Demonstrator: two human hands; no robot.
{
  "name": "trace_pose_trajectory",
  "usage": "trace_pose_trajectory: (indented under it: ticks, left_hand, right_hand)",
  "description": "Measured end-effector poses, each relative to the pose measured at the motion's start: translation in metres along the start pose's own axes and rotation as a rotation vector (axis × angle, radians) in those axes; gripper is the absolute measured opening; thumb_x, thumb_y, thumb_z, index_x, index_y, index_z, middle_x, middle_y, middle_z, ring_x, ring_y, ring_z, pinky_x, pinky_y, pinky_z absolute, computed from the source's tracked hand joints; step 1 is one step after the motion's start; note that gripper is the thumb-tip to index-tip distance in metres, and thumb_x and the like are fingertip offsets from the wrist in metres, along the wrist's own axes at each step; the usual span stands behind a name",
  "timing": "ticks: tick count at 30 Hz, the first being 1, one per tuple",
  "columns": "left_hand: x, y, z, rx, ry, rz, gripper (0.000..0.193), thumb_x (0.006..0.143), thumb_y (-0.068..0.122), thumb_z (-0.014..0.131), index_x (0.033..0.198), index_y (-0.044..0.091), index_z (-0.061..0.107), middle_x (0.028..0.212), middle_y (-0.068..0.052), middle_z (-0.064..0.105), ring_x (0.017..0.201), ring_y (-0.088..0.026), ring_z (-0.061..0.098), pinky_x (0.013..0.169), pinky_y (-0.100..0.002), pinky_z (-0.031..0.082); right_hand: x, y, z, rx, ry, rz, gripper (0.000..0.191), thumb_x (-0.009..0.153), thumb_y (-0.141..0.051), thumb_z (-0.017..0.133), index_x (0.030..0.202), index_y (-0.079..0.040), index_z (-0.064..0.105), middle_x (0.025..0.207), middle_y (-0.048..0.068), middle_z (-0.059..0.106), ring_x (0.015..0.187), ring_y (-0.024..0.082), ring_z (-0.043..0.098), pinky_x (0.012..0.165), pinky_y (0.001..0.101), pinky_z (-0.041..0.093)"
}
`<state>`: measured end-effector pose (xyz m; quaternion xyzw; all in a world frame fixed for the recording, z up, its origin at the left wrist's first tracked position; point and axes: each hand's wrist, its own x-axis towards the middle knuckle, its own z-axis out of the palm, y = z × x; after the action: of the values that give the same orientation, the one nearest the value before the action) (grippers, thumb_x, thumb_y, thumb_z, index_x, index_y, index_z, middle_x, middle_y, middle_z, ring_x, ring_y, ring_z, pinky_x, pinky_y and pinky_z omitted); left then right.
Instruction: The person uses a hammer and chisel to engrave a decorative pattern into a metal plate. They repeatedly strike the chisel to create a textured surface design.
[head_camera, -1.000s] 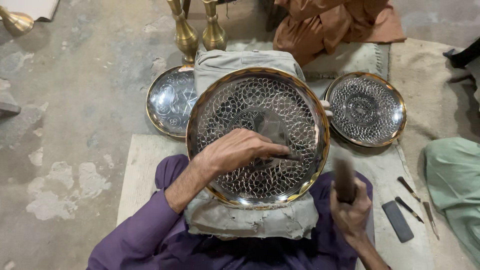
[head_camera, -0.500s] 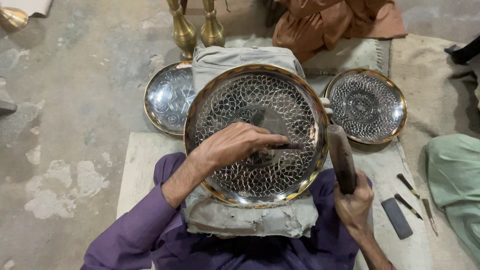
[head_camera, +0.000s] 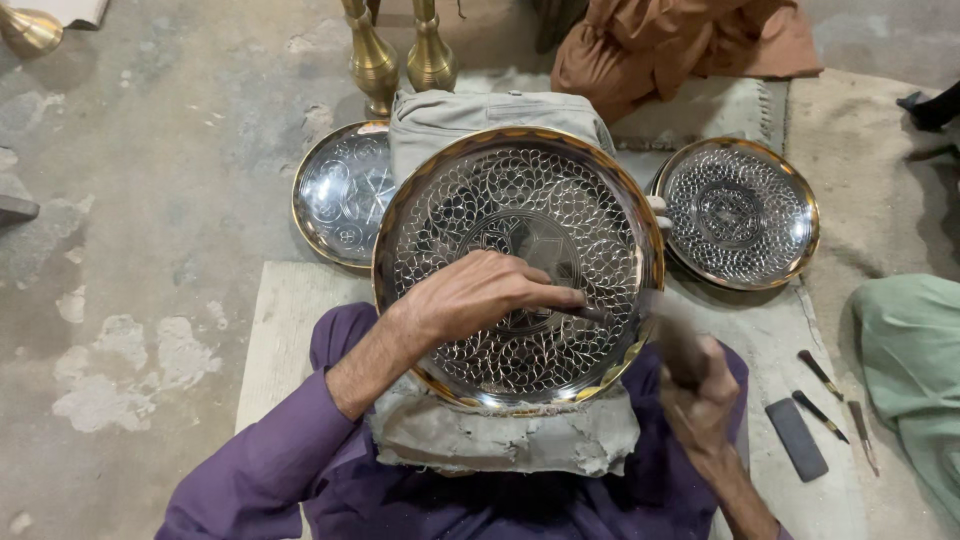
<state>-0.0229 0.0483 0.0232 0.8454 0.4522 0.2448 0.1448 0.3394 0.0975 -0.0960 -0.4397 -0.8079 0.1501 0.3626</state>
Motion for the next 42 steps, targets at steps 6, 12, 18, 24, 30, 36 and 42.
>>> trace_pose_trajectory:
  ticks: [6, 12, 18, 24, 30, 36, 42]
  left_hand:
    - [-0.005, 0.007, -0.003, -0.088, 0.107, -0.173, 0.052, 0.089, 0.003, 0.064, 0.138, 0.022, 0.063, 0.097, -0.006, 0.076, 0.078, -0.024, 0.072, 0.068, -0.042, 0.058]
    - [-0.007, 0.017, -0.001, -0.08, 0.247, -0.232, 0.051, 0.087, 0.003, 0.065, 0.136, 0.018, 0.063, 0.1, -0.008, 0.076, 0.079, -0.024, 0.074, 0.066, -0.04, 0.06]
    - [-0.009, 0.024, 0.003, -0.123, 0.306, -0.344, 0.055, 0.086, 0.0, 0.07, 0.138, 0.014, 0.06, 0.103, -0.011, 0.075, 0.08, -0.029, 0.073, 0.069, -0.042, 0.06]
    - [-0.015, 0.02, 0.017, -0.092, 0.411, -0.336, 0.063, 0.081, -0.008, 0.065, 0.14, 0.012, 0.059, 0.108, -0.014, 0.075, 0.088, -0.03, 0.075, 0.075, -0.042, 0.062]
    - [-0.019, 0.013, 0.047, -0.184, 0.498, -0.495, 0.046, 0.094, 0.003, 0.068, 0.138, 0.013, 0.059, 0.104, -0.01, 0.077, 0.084, -0.022, 0.078, 0.069, -0.036, 0.067]
    - [-0.021, 0.017, 0.063, -0.279, 0.693, -0.648, 0.045, 0.094, 0.008, 0.069, 0.137, 0.013, 0.059, 0.101, -0.012, 0.076, 0.082, -0.023, 0.078, 0.061, -0.034, 0.068]
    - [-0.028, 0.025, 0.059, -0.369, 0.841, -0.6, 0.05, 0.094, 0.006, 0.071, 0.139, 0.006, 0.052, 0.099, -0.012, 0.075, 0.089, -0.023, 0.079, 0.073, -0.034, 0.07]
  right_hand:
    - [0.025, -0.027, -0.014, 0.222, -0.03, 0.031, 0.041, 0.09, -0.003, 0.068, 0.128, -0.007, 0.053, 0.098, 0.014, 0.069, 0.086, 0.026, 0.071, 0.077, 0.0363, 0.058]
    - [0.065, -0.053, -0.032, 0.241, -0.098, 0.044, 0.038, 0.092, -0.005, 0.07, 0.126, -0.01, 0.054, 0.099, 0.016, 0.069, 0.089, 0.031, 0.07, 0.081, 0.0396, 0.057]
    - [0.106, -0.072, -0.049, 0.043, -0.167, -0.021, 0.058, 0.089, -0.012, 0.069, 0.143, -0.016, 0.047, 0.108, 0.014, 0.07, 0.088, 0.028, 0.073, 0.077, 0.0368, 0.059]
    - [0.137, -0.099, -0.066, -0.403, -0.256, -0.196, 0.067, 0.082, -0.007, 0.074, 0.145, -0.024, 0.056, 0.104, 0.01, 0.074, 0.086, 0.031, 0.073, 0.074, 0.0435, 0.057]
    - [0.166, -0.123, -0.07, -0.6, -0.532, -0.142, 0.073, 0.086, -0.012, 0.074, 0.151, -0.036, 0.05, 0.1, 0.003, 0.073, 0.077, 0.024, 0.074, 0.07, 0.0391, 0.06]
    - [0.196, -0.157, -0.072, -0.294, -0.654, 0.004, 0.089, 0.085, -0.013, 0.073, 0.164, -0.036, 0.039, 0.115, 0.007, 0.071, 0.081, 0.022, 0.076, 0.073, 0.0332, 0.061]
    - [0.203, -0.19, -0.072, -0.284, -0.406, -0.313, 0.066, 0.095, -0.024, 0.069, 0.158, -0.028, 0.048, 0.105, 0.005, 0.072, 0.08, 0.023, 0.071, 0.069, 0.0391, 0.057]
